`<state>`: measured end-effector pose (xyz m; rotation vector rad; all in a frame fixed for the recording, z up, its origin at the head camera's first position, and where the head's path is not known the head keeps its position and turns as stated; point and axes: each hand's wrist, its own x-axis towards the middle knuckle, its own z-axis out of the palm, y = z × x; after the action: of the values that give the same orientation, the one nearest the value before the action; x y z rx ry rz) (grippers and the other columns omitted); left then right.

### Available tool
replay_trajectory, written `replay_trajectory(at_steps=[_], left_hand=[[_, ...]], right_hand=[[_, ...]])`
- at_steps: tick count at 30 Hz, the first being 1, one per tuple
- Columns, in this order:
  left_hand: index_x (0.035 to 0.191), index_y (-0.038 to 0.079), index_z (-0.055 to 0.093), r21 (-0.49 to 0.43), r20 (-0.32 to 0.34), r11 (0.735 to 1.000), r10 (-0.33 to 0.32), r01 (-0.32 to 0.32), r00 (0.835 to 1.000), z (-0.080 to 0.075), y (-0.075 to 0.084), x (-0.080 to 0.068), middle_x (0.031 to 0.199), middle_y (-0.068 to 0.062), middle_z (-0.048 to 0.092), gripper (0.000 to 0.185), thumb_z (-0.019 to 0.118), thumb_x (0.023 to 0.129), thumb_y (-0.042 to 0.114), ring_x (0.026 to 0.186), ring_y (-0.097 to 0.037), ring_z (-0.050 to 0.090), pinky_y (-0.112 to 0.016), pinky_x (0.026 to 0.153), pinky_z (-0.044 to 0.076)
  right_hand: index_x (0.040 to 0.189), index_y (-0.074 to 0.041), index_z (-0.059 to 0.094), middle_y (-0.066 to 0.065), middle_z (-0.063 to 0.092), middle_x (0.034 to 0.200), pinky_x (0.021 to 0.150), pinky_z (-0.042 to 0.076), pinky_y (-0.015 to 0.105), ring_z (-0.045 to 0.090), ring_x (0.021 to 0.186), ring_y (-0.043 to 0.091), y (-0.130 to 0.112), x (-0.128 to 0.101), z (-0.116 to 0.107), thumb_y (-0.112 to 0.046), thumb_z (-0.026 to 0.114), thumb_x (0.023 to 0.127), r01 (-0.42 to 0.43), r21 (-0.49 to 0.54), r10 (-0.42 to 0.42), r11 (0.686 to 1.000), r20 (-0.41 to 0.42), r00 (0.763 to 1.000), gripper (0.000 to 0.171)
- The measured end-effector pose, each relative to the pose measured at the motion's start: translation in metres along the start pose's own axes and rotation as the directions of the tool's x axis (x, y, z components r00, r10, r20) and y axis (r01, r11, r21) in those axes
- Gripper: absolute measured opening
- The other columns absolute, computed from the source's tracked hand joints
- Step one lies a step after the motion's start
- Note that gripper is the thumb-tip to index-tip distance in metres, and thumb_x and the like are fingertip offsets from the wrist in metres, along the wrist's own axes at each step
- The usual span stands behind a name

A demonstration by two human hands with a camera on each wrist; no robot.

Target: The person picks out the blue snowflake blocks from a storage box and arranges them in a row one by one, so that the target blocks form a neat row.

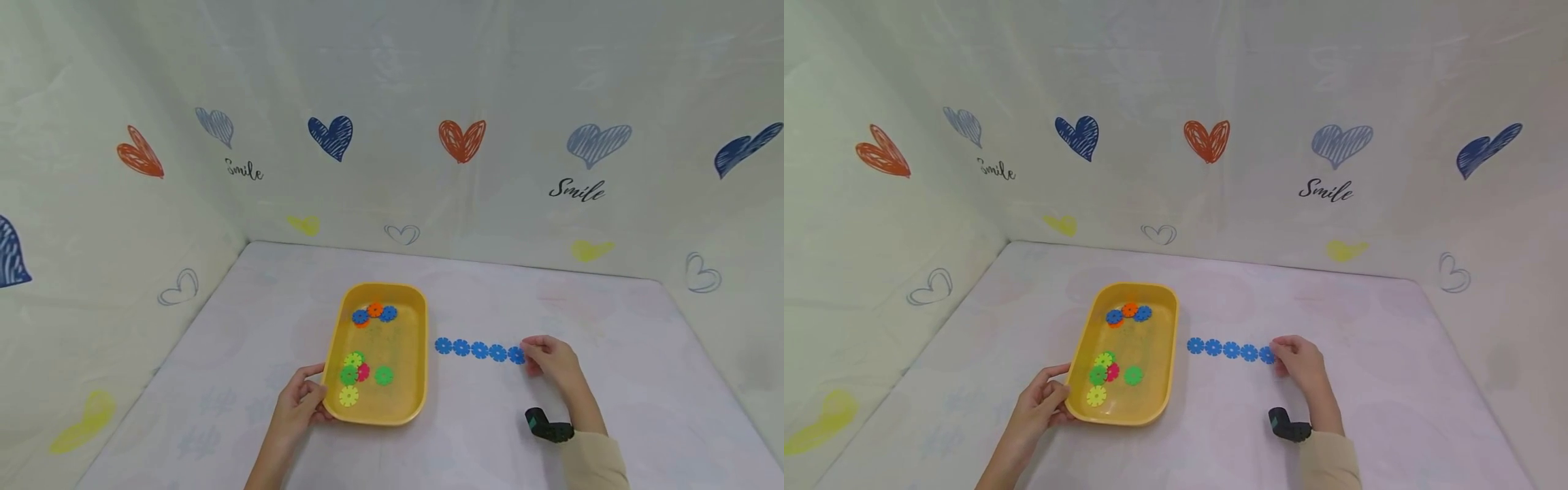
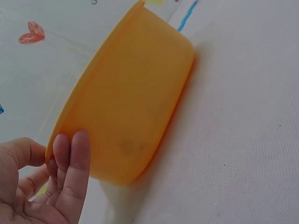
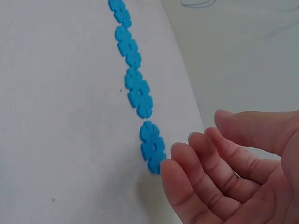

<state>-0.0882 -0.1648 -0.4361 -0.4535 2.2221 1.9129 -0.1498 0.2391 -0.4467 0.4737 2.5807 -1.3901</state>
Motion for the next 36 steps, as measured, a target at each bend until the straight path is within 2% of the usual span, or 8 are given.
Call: replay_trajectory(at_steps=[4, 8, 12, 16, 21, 24, 29, 36], left_hand=[[0.127, 0.006, 0.045, -0.002, 0.001, 1.000, 0.003, -0.003, 1.000, 0.000, 0.000, 0.000, 0.072, -0.005, 0.050, 0.038, 0.050, 0.089, 0.006, 0.056, -0.018, 0.059, -0.027, 0.055, 0.054], [0.127, 0.007, 0.044, -0.009, 0.005, 1.000, 0.001, -0.001, 1.000, 0.000, 0.000, 0.000, 0.072, -0.005, 0.050, 0.039, 0.050, 0.089, 0.006, 0.056, -0.018, 0.059, -0.028, 0.056, 0.055], [0.128, 0.007, 0.044, -0.014, 0.008, 1.000, 0.002, -0.002, 1.000, -0.001, 0.000, 0.000, 0.072, -0.004, 0.050, 0.040, 0.050, 0.089, 0.007, 0.057, -0.018, 0.059, -0.027, 0.056, 0.054], [0.128, 0.007, 0.044, -0.010, 0.008, 1.000, 0.006, -0.005, 1.000, -0.001, 0.000, 0.000, 0.071, -0.003, 0.050, 0.040, 0.050, 0.088, 0.007, 0.057, -0.018, 0.059, -0.025, 0.054, 0.053], [0.127, 0.007, 0.045, -0.006, 0.007, 1.000, 0.009, -0.009, 1.000, 0.000, 0.000, 0.000, 0.072, -0.004, 0.050, 0.039, 0.050, 0.088, 0.007, 0.057, -0.018, 0.059, -0.024, 0.054, 0.052], [0.126, 0.007, 0.046, -0.010, 0.004, 1.000, 0.009, -0.009, 1.000, 0.000, 0.001, 0.000, 0.072, -0.005, 0.050, 0.038, 0.050, 0.088, 0.006, 0.057, -0.018, 0.059, -0.024, 0.054, 0.052], [0.126, 0.007, 0.046, -0.008, 0.000, 1.000, 0.008, -0.008, 1.000, 0.000, 0.001, 0.000, 0.072, -0.004, 0.050, 0.038, 0.049, 0.088, 0.006, 0.057, -0.018, 0.059, -0.024, 0.054, 0.052], [0.127, 0.007, 0.045, -0.003, 0.005, 1.000, 0.002, -0.002, 1.000, 0.000, 0.000, 0.000, 0.072, -0.003, 0.050, 0.039, 0.050, 0.088, 0.007, 0.058, -0.018, 0.059, -0.025, 0.054, 0.052]], right_hand=[[0.112, 0.003, 0.054, 0.010, 0.064, 0.090, 0.065, 0.051, 0.017, 0.059, 0.072, 0.011, -0.005, 0.001, 0.004, -0.033, 0.056, 0.088, 0.080, 0.048, -0.080, 0.996, -0.001, 0.997, 0.044], [0.111, -0.005, 0.055, 0.006, 0.065, 0.096, 0.069, 0.051, 0.014, 0.062, 0.080, 0.006, 0.013, 0.025, 0.018, -0.045, 0.056, 0.085, 0.125, 0.106, -0.126, 0.987, 0.007, 0.992, 0.048], [0.112, -0.015, 0.056, 0.003, 0.064, 0.102, 0.077, 0.053, 0.020, 0.063, 0.089, 0.008, 0.032, 0.058, 0.039, -0.057, 0.054, 0.079, 0.154, 0.099, -0.155, 0.983, -0.003, 0.988, 0.053], [0.110, -0.020, 0.056, 0.000, 0.064, 0.103, 0.081, 0.053, 0.029, 0.063, 0.092, 0.014, 0.027, 0.077, 0.060, -0.061, 0.055, 0.076, 0.197, 0.115, -0.198, 0.974, -0.004, 0.980, 0.052], [0.106, -0.023, 0.059, -0.004, 0.065, 0.098, 0.078, 0.054, 0.027, 0.063, 0.088, 0.011, -0.002, 0.079, 0.083, -0.056, 0.058, 0.077, 0.273, 0.140, -0.275, 0.952, -0.004, 0.961, 0.044], [0.106, -0.018, 0.059, 0.000, 0.065, 0.100, 0.079, 0.054, 0.028, 0.063, 0.089, 0.013, -0.041, 0.054, 0.088, -0.050, 0.059, 0.081, 0.294, 0.159, -0.302, 0.942, 0.024, 0.953, 0.041], [0.106, -0.007, 0.060, 0.011, 0.063, 0.104, 0.089, 0.050, 0.040, 0.061, 0.094, 0.022, -0.111, 0.001, 0.087, -0.035, 0.059, 0.085, 0.267, 0.204, -0.289, 0.942, 0.088, 0.953, 0.036], [0.101, -0.005, 0.062, 0.010, 0.064, 0.100, 0.088, 0.051, 0.037, 0.061, 0.088, 0.019, -0.142, -0.004, 0.110, -0.021, 0.059, 0.086, 0.273, 0.218, -0.309, 0.937, 0.150, 0.939, 0.022]])
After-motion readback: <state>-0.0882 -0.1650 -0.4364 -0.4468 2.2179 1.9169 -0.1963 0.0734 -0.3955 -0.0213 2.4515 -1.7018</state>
